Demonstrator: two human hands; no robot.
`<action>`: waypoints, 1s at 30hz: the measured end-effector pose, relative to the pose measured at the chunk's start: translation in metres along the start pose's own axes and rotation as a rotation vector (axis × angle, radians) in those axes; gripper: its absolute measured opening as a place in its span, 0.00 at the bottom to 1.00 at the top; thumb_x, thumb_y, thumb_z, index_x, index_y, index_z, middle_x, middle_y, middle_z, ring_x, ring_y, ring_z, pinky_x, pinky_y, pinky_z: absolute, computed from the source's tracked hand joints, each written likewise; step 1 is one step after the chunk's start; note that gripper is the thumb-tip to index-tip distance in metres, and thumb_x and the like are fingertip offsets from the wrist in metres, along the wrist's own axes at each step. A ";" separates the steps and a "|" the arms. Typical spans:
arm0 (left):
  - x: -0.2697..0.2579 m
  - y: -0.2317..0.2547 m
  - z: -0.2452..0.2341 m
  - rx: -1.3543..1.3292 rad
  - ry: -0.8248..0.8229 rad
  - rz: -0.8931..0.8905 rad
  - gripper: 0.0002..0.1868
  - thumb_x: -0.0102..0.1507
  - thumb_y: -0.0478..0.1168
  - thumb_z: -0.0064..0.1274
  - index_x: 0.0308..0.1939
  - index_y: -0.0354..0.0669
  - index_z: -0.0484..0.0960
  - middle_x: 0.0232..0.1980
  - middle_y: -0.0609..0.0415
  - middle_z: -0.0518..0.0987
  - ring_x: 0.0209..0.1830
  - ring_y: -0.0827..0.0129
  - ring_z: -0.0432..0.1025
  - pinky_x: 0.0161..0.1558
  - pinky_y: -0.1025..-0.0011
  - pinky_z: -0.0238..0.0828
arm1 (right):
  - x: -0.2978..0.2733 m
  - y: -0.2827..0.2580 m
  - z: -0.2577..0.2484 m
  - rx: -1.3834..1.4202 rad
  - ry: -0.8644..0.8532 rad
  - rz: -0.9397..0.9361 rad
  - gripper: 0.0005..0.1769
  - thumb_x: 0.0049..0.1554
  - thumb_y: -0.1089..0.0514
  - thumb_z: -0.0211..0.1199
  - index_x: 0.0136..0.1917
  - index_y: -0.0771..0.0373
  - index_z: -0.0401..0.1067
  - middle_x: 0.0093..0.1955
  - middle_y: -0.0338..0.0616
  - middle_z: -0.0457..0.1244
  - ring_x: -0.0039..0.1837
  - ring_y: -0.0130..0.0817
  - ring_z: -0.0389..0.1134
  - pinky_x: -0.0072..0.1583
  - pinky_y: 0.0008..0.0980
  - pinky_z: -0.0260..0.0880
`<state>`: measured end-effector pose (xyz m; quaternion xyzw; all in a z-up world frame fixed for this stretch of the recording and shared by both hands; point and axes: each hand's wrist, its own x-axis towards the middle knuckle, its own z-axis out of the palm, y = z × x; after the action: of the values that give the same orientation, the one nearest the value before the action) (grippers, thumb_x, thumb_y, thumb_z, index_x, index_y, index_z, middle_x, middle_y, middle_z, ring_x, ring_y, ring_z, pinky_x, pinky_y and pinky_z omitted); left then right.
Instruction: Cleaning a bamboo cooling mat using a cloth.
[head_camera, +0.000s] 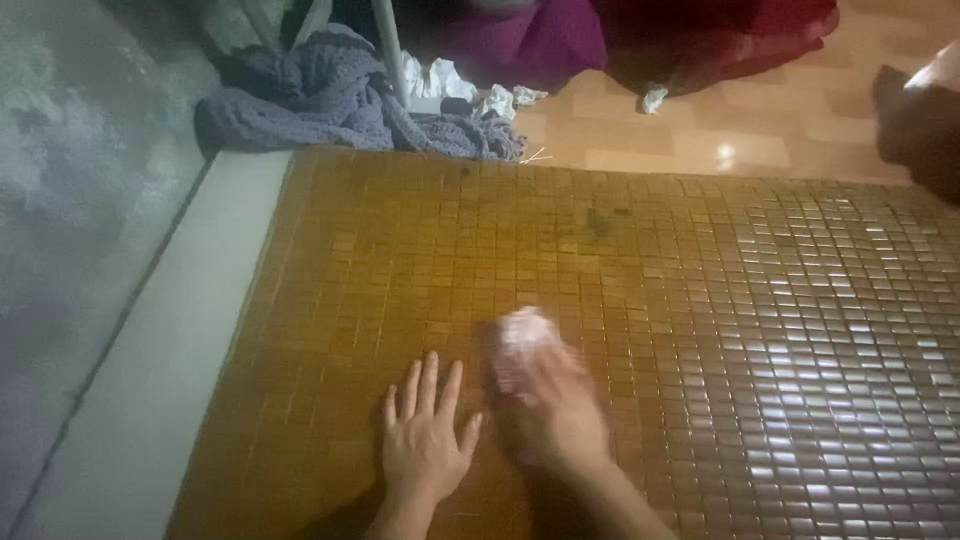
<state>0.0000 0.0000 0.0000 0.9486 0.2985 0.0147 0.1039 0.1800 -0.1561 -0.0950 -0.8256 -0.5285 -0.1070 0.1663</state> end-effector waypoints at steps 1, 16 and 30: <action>-0.002 -0.001 0.002 0.019 0.034 0.012 0.41 0.65 0.63 0.40 0.79 0.55 0.55 0.83 0.45 0.49 0.81 0.48 0.45 0.71 0.43 0.39 | -0.014 0.017 -0.005 0.053 0.083 0.058 0.34 0.64 0.49 0.49 0.82 0.51 0.51 0.85 0.46 0.48 0.86 0.43 0.48 0.83 0.50 0.47; -0.004 -0.001 0.001 0.028 0.024 -0.001 0.41 0.64 0.63 0.42 0.79 0.57 0.53 0.83 0.47 0.48 0.81 0.51 0.43 0.73 0.42 0.39 | 0.075 -0.031 -0.047 -0.141 -0.282 0.369 0.45 0.55 0.45 0.59 0.81 0.54 0.48 0.84 0.56 0.41 0.84 0.57 0.39 0.77 0.64 0.38; 0.000 -0.004 0.008 0.074 -0.109 0.001 0.42 0.66 0.66 0.35 0.81 0.58 0.49 0.85 0.46 0.42 0.83 0.48 0.39 0.71 0.42 0.35 | -0.017 0.024 -0.094 -0.014 -0.124 0.340 0.40 0.60 0.51 0.55 0.83 0.49 0.49 0.88 0.40 0.39 0.87 0.38 0.37 0.82 0.44 0.40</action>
<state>-0.0018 0.0017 -0.0087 0.9513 0.2924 -0.0477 0.0849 0.1948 -0.2156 -0.0184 -0.9092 -0.3898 -0.0301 0.1432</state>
